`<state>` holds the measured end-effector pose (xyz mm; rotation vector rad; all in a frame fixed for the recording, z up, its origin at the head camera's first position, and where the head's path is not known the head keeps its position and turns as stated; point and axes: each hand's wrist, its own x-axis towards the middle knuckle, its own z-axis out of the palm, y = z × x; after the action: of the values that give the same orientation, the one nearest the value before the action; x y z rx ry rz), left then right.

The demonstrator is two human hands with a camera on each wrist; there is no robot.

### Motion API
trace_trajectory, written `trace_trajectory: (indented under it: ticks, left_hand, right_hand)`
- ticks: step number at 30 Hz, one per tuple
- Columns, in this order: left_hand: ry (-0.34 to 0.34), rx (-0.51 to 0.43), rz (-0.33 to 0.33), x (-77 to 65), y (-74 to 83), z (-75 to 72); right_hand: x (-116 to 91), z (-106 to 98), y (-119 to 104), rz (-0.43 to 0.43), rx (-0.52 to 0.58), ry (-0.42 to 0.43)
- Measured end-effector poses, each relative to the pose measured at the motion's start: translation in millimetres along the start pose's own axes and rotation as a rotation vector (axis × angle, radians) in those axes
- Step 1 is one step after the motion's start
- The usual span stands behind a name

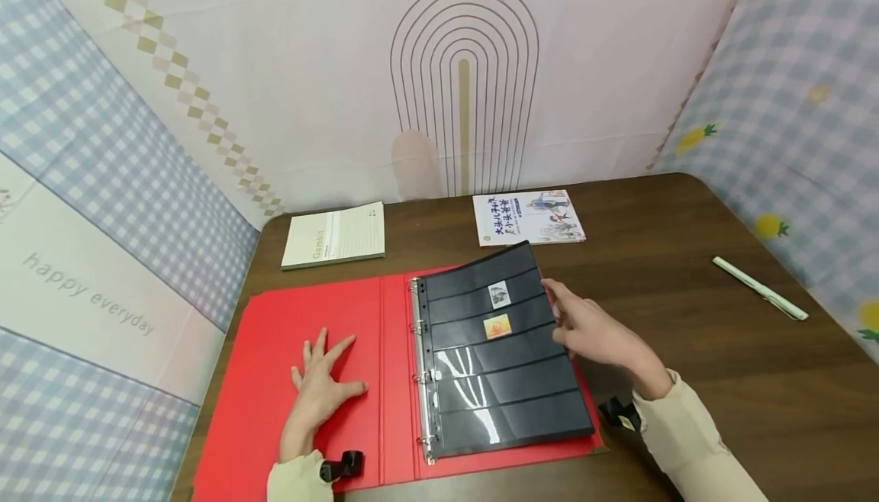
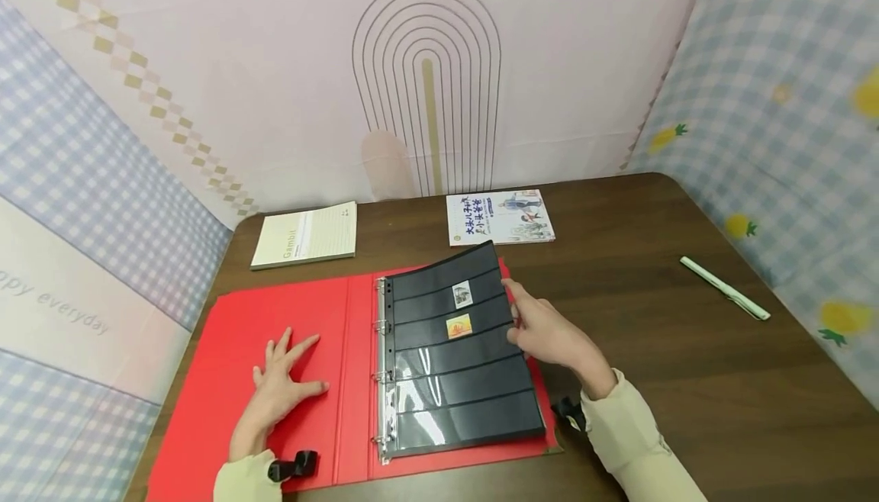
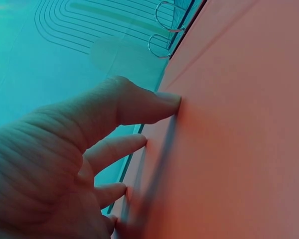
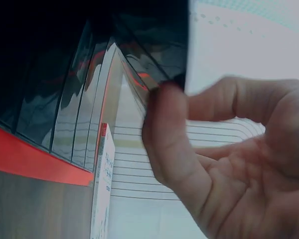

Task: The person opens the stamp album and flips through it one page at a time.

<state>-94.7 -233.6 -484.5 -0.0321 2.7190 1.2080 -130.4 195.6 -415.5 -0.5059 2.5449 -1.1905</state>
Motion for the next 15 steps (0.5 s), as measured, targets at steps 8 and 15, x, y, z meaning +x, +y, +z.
trace_trajectory:
  ticks: [8, 15]
  left_hand:
    - [-0.001, -0.005, -0.017, 0.4, 0.3, -3.2]
    - [-0.004, -0.002, -0.014, -0.3, -1.4, -0.2]
  right_hand:
    - [0.6, 1.2, -4.5, 0.008, 0.017, 0.054]
    - [-3.5, 1.6, -6.0, 0.018, 0.086, 0.119]
